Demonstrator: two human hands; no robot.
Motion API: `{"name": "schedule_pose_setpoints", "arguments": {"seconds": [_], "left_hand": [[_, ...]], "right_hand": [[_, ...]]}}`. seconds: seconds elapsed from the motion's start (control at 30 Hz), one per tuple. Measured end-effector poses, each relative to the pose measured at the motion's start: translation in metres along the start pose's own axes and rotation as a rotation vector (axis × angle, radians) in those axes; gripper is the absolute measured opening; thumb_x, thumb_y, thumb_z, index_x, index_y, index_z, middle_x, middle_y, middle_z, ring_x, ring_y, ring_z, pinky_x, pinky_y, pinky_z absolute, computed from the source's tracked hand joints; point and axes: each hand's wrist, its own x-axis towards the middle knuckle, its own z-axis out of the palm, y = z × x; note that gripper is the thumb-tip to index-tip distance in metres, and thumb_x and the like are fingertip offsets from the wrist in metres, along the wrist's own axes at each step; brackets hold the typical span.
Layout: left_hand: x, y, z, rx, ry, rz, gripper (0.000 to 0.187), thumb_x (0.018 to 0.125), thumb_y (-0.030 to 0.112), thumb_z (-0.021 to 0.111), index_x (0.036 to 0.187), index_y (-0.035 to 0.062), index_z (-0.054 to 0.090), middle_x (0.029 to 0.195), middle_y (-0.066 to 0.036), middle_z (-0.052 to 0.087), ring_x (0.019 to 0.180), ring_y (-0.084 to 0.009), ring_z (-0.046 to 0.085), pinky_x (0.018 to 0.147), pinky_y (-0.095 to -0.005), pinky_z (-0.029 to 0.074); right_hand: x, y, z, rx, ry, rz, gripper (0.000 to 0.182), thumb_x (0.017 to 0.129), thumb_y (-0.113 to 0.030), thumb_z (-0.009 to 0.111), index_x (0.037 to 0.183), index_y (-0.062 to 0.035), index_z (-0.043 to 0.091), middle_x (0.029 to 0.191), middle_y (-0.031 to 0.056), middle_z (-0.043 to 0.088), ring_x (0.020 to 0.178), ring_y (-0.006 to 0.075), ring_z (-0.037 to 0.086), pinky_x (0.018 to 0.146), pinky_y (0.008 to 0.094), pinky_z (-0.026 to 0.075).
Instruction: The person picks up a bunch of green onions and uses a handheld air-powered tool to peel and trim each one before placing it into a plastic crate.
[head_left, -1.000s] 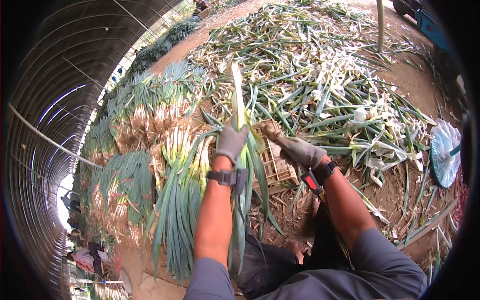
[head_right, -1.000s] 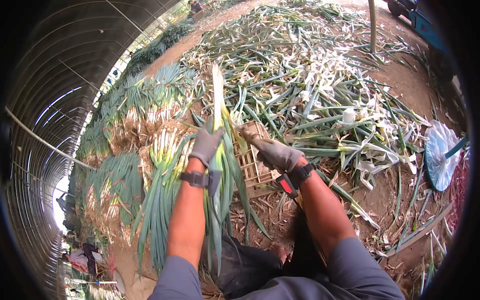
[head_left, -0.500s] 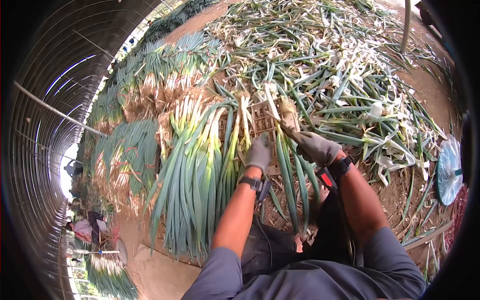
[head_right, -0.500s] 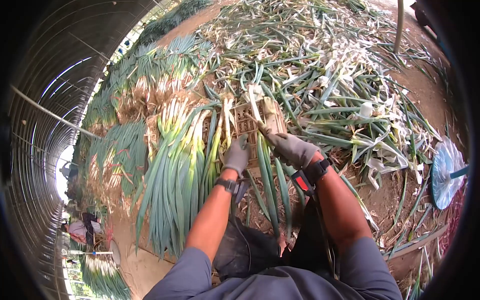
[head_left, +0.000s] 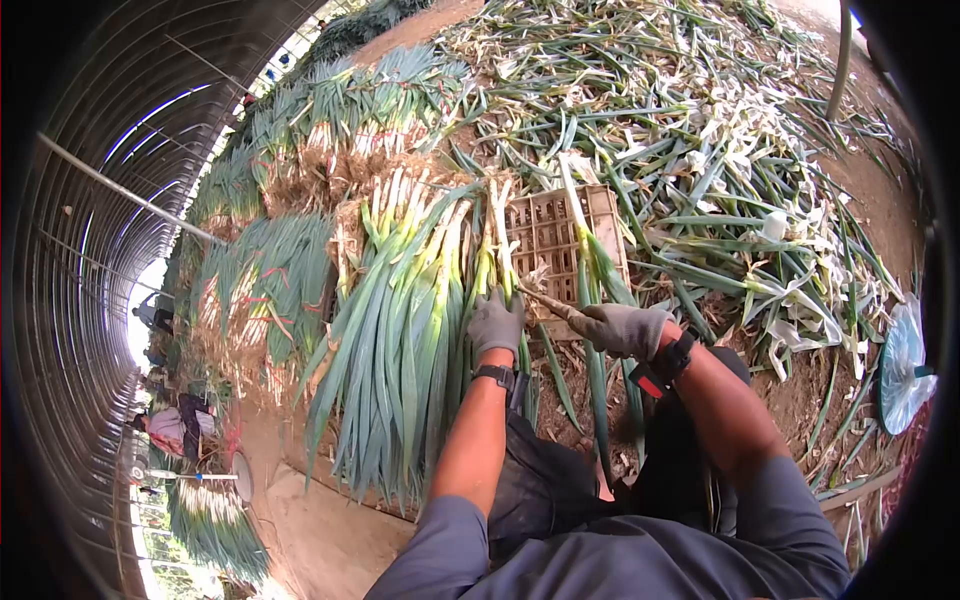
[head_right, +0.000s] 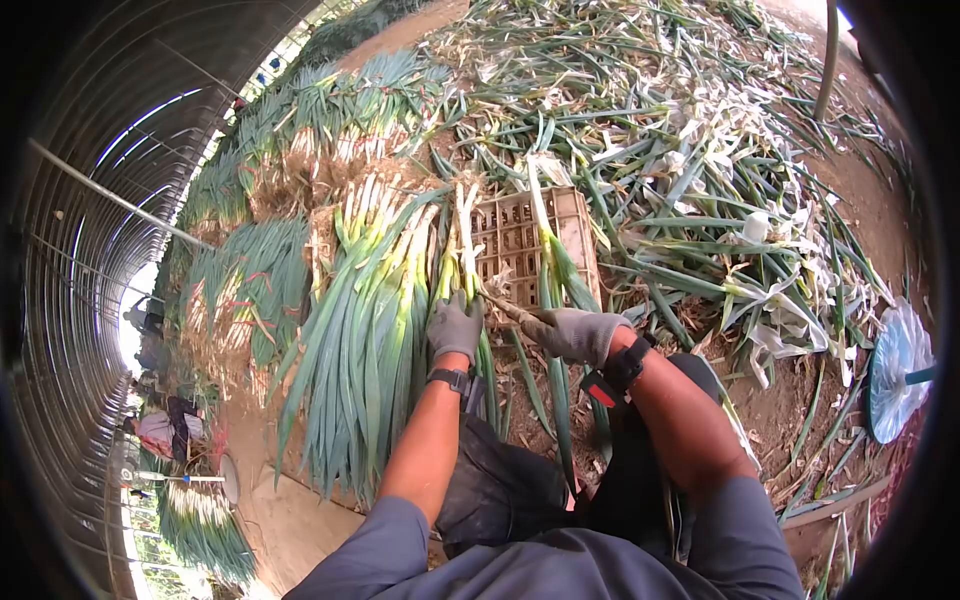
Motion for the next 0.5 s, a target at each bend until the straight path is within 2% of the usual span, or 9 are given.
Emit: {"name": "schedule_pose_setpoints", "arguments": {"seconds": [0.1,0.13,0.23,0.27,0.33,0.4,0.43,0.47,0.5], "left_hand": [[0.03,0.005,0.0,-0.098,-0.158,-0.089,0.058,0.088,0.052,0.068,0.132,0.0134,0.066,0.126,-0.017,0.069,0.116,-0.0357,0.067,0.1,-0.0467,0.052],[0.031,0.012,-0.007,-0.056,-0.195,-0.07,0.059,0.087,0.051,0.07,0.131,0.013,0.066,0.128,-0.017,0.069,0.118,-0.0353,0.067,0.1,-0.0463,0.052],[0.032,0.024,-0.013,-0.021,-0.245,-0.041,0.061,0.084,0.051,0.074,0.13,0.0115,0.066,0.131,-0.017,0.069,0.12,-0.0346,0.067,0.098,-0.0442,0.054],[0.031,0.027,-0.009,0.038,-0.207,0.008,0.062,0.084,0.051,0.074,0.131,0.0119,0.065,0.13,-0.018,0.069,0.12,-0.0343,0.067,0.098,-0.0435,0.054],[0.029,0.033,-0.002,0.16,-0.183,0.064,0.061,0.085,0.047,0.074,0.133,0.0121,0.061,0.126,-0.02,0.07,0.116,-0.0353,0.068,0.093,-0.044,0.056],[0.03,0.02,0.002,-0.08,-0.105,0.101,0.053,0.085,0.041,0.074,0.128,0.0123,0.063,0.111,-0.017,0.071,0.1,-0.034,0.071,0.086,-0.0446,0.057],[0.033,0.017,0.001,-0.202,-0.069,0.124,0.049,0.085,0.038,0.074,0.126,0.0124,0.063,0.104,-0.015,0.072,0.093,-0.0334,0.072,0.083,-0.0449,0.058],[0.015,0.042,-0.055,-0.472,-0.2,-0.062,0.037,0.09,0.028,0.069,0.123,0.0126,0.064,0.094,-0.013,0.072,0.081,-0.0263,0.071,0.075,-0.0404,0.058],[0.019,0.048,-0.079,-0.515,-0.108,-0.057,0.029,0.095,0.022,0.061,0.121,0.0092,0.065,0.1,-0.014,0.07,0.086,-0.023,0.068,0.081,-0.0376,0.057]], "right_hand": [[0.009,0.0,-0.001,0.057,0.083,-0.012,0.077,0.102,-0.07,0.041,0.119,0.0023,0.06,0.08,0.0056,0.058,0.064,0.0152,0.054,0.056,0.0346,0.047],[0.013,-0.002,-0.002,-0.011,0.111,0.002,0.068,0.106,-0.061,0.037,0.113,0.0011,0.062,0.082,0.0124,0.065,0.07,0.0245,0.062,0.066,0.0432,0.051],[0.005,-0.017,-0.009,0.082,0.138,-0.025,0.067,0.105,-0.061,0.038,0.112,0.0008,0.061,0.083,0.0122,0.066,0.068,0.0228,0.063,0.061,0.0405,0.051],[0.008,-0.017,-0.012,0.121,0.143,-0.034,0.068,0.104,-0.063,0.04,0.12,-0.0007,0.061,0.079,0.0095,0.063,0.062,0.0177,0.059,0.055,0.0361,0.048],[0.0,-0.024,-0.02,0.275,0.169,-0.037,0.068,0.104,-0.067,0.04,0.116,-0.0039,0.062,0.072,0.0055,0.055,0.055,0.0152,0.051,0.051,0.034,0.043],[0.002,-0.018,-0.025,0.401,0.211,0.027,0.065,0.103,-0.068,0.041,0.103,-0.0067,0.061,0.065,0.0009,0.048,0.05,0.0119,0.043,0.047,0.0315,0.038],[-0.004,-0.019,-0.031,0.437,0.22,-0.027,0.064,0.103,-0.068,0.042,0.1,-0.007,0.061,0.066,0.0009,0.049,0.05,0.012,0.044,0.047,0.0312,0.038],[-0.012,-0.022,-0.038,0.475,0.227,-0.078,0.064,0.103,-0.068,0.042,0.097,-0.0074,0.061,0.066,0.0009,0.049,0.05,0.012,0.045,0.047,0.0309,0.038],[-0.009,-0.013,-0.039,0.518,0.256,-0.081,0.065,0.102,-0.069,0.043,0.092,-0.0071,0.061,0.066,0.0014,0.051,0.05,0.0123,0.047,0.047,0.0306,0.04]]}}
